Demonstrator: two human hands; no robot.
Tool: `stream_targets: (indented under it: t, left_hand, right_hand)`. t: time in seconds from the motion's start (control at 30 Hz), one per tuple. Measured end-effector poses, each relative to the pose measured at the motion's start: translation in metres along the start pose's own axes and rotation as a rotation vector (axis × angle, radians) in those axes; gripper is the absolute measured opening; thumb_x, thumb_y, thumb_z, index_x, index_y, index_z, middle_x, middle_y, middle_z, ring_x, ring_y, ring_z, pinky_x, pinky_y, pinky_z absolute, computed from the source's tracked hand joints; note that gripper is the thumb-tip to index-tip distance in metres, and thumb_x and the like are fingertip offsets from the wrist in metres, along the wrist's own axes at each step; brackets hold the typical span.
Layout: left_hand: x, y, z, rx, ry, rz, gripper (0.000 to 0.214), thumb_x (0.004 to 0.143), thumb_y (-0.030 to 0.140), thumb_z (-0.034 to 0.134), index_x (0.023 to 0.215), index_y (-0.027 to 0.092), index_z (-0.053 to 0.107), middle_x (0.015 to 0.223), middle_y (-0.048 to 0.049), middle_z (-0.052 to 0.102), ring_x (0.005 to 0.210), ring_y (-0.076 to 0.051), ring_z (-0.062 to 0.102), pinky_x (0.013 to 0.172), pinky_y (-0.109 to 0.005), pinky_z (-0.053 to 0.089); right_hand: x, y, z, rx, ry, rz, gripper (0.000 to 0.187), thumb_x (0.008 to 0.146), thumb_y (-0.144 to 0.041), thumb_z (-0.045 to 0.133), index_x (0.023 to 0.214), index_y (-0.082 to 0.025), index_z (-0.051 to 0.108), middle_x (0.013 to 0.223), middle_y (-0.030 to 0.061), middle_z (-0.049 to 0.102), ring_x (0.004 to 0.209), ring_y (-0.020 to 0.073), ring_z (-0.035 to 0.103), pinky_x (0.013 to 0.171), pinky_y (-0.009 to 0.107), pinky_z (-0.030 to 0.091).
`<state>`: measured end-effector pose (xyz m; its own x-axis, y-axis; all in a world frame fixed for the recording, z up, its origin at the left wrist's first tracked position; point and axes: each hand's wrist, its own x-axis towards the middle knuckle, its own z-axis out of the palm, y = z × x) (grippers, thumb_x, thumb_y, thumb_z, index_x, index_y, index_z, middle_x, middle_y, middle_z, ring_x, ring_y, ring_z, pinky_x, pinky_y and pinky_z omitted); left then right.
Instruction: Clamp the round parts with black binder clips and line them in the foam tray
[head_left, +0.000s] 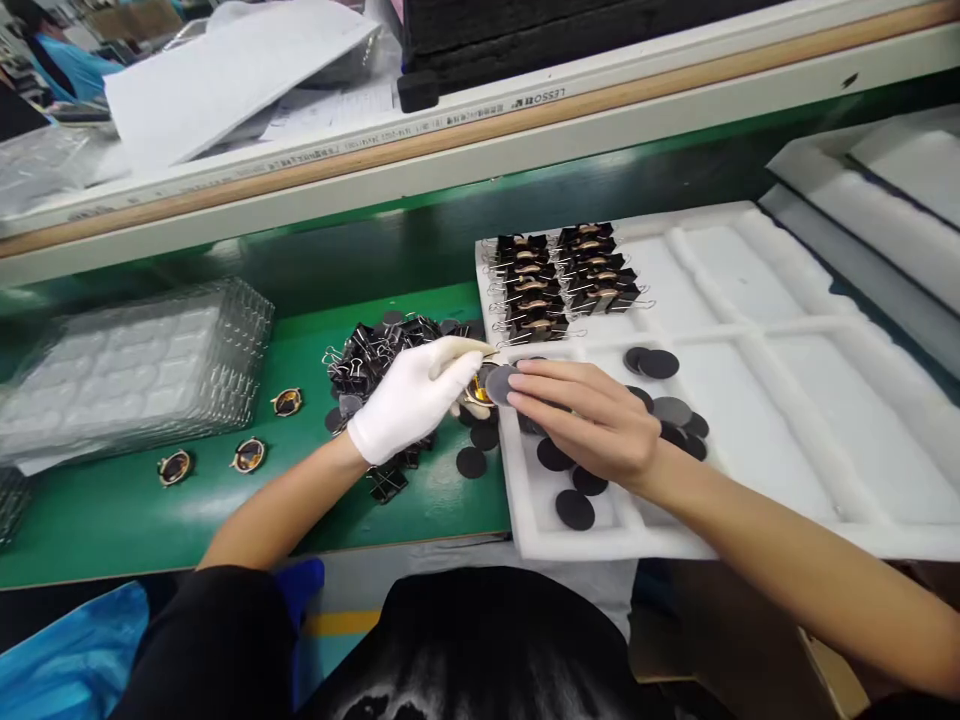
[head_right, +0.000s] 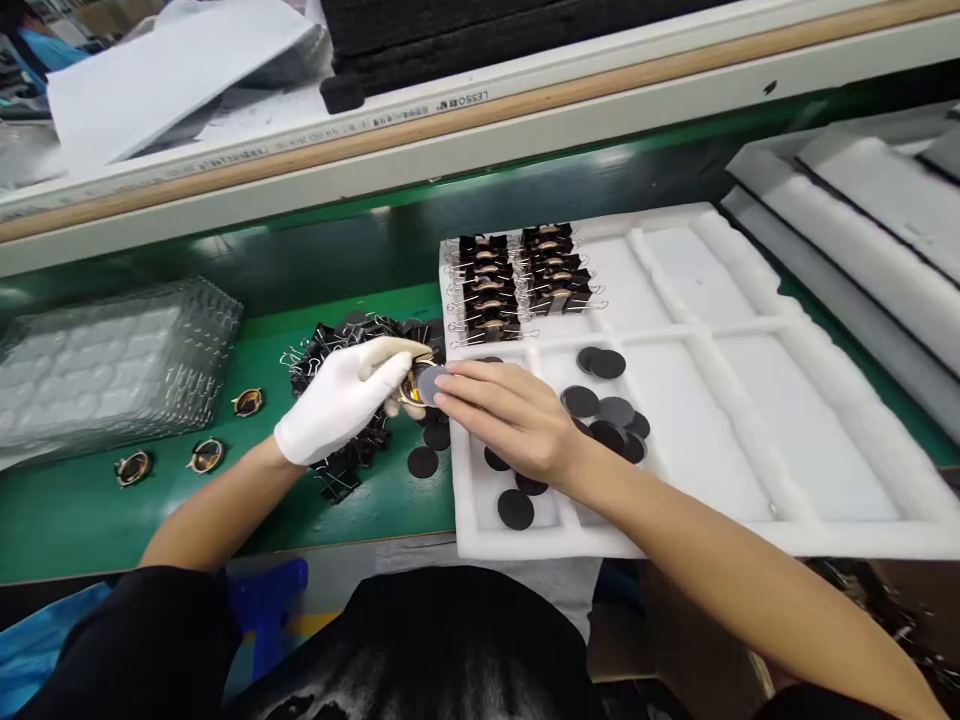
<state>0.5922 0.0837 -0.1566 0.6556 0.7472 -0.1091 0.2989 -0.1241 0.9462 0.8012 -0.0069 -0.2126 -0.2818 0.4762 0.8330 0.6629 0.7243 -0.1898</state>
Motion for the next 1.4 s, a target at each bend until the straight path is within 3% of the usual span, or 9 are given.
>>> stream_targets:
  t: [0.1,0.23,0.47,0.67,0.8,0.93,1.07,1.2,1.4]
  left_hand:
    - [0.0,-0.006,-0.003,-0.047,-0.081,0.008,0.045,0.105,0.046,0.05,0.132,0.013,0.066,0.099,-0.0093,0.08,0.078,-0.016,0.077,0.064,-0.022,0.059]
    - [0.0,-0.015,-0.004,-0.111,-0.104,0.032,0.044,0.095,0.036,0.067,0.135,0.017,0.065,0.129,-0.011,0.074,0.092,-0.019,0.078,0.081,-0.029,0.065]
    - [-0.005,-0.015,-0.003,0.129,-0.021,0.151,0.038,0.092,0.038,0.072,0.125,0.019,0.068,0.123,-0.0059,0.076,0.109,-0.019,0.075,0.095,-0.028,0.061]
    - [-0.006,-0.008,-0.04,0.898,-0.308,0.24,0.036,0.099,0.053,0.059,0.115,0.023,0.072,0.092,-0.0015,0.075,0.081,-0.017,0.07,0.074,-0.03,0.049]
    - [-0.001,-0.019,-0.054,1.327,-0.473,0.279,0.026,0.098,0.044,0.063,0.093,0.022,0.077,0.096,-0.0063,0.07,0.088,-0.023,0.068,0.074,-0.035,0.042]
    - [0.008,-0.023,-0.058,1.176,-0.493,0.315,0.029,0.101,0.042,0.059,0.087,0.02,0.073,0.094,-0.0038,0.067,0.081,-0.019,0.063,0.076,-0.034,0.042]
    - [0.009,-0.016,-0.051,0.871,-0.153,0.329,0.027,0.1,0.039,0.059,0.082,0.018,0.063,0.087,-0.0014,0.064,0.077,-0.015,0.059,0.074,-0.03,0.044]
    - [0.0,-0.013,-0.018,0.531,0.251,0.346,0.024,0.097,0.032,0.061,0.078,0.02,0.056,0.074,0.0025,0.059,0.065,-0.011,0.052,0.063,-0.026,0.042]
    - [-0.005,-0.016,-0.004,0.472,0.113,0.327,0.027,0.09,0.043,0.067,0.076,0.02,0.059,0.066,0.004,0.058,0.059,-0.01,0.051,0.058,-0.025,0.04]
  right_hand:
    - [-0.002,0.002,0.004,-0.089,-0.112,-0.06,0.045,0.094,0.002,0.061,0.135,-0.015,0.067,0.131,0.0138,0.074,0.131,0.0316,0.066,0.094,0.047,0.065]
    - [0.001,-0.005,0.005,-0.091,-0.153,0.016,0.046,0.092,0.001,0.061,0.131,-0.023,0.068,0.134,0.0103,0.073,0.131,0.0342,0.064,0.096,0.053,0.06]
    - [0.012,-0.017,0.013,0.673,-0.06,0.85,0.04,0.088,-0.031,0.079,0.127,-0.024,0.073,0.118,0.0105,0.074,0.104,0.0254,0.073,0.085,0.038,0.065]
    - [0.009,-0.009,0.01,0.935,-0.018,1.189,0.015,0.083,-0.034,0.086,0.096,-0.027,0.084,0.095,0.0022,0.079,0.086,0.0185,0.074,0.081,0.032,0.064]
    - [0.008,-0.005,0.005,0.977,0.004,1.23,0.015,0.082,-0.04,0.087,0.09,-0.027,0.084,0.089,0.0019,0.077,0.076,0.0153,0.069,0.07,0.029,0.06]
    - [0.008,-0.002,0.005,1.044,0.031,1.286,0.02,0.081,-0.042,0.088,0.092,-0.026,0.084,0.095,0.0032,0.077,0.078,0.0151,0.068,0.068,0.028,0.059]
    - [0.009,-0.001,0.003,1.012,-0.028,1.226,0.014,0.083,-0.041,0.086,0.091,-0.029,0.085,0.102,0.0037,0.078,0.088,0.0186,0.07,0.073,0.031,0.061]
    - [0.01,-0.005,0.002,0.955,-0.171,1.034,0.016,0.085,-0.035,0.084,0.101,-0.032,0.085,0.122,0.0041,0.076,0.141,0.028,0.054,0.109,0.039,0.054]
    - [0.005,-0.008,0.003,0.914,-0.125,0.942,0.018,0.088,-0.031,0.082,0.106,-0.031,0.084,0.106,0.0037,0.077,0.097,0.0218,0.075,0.091,0.038,0.064]
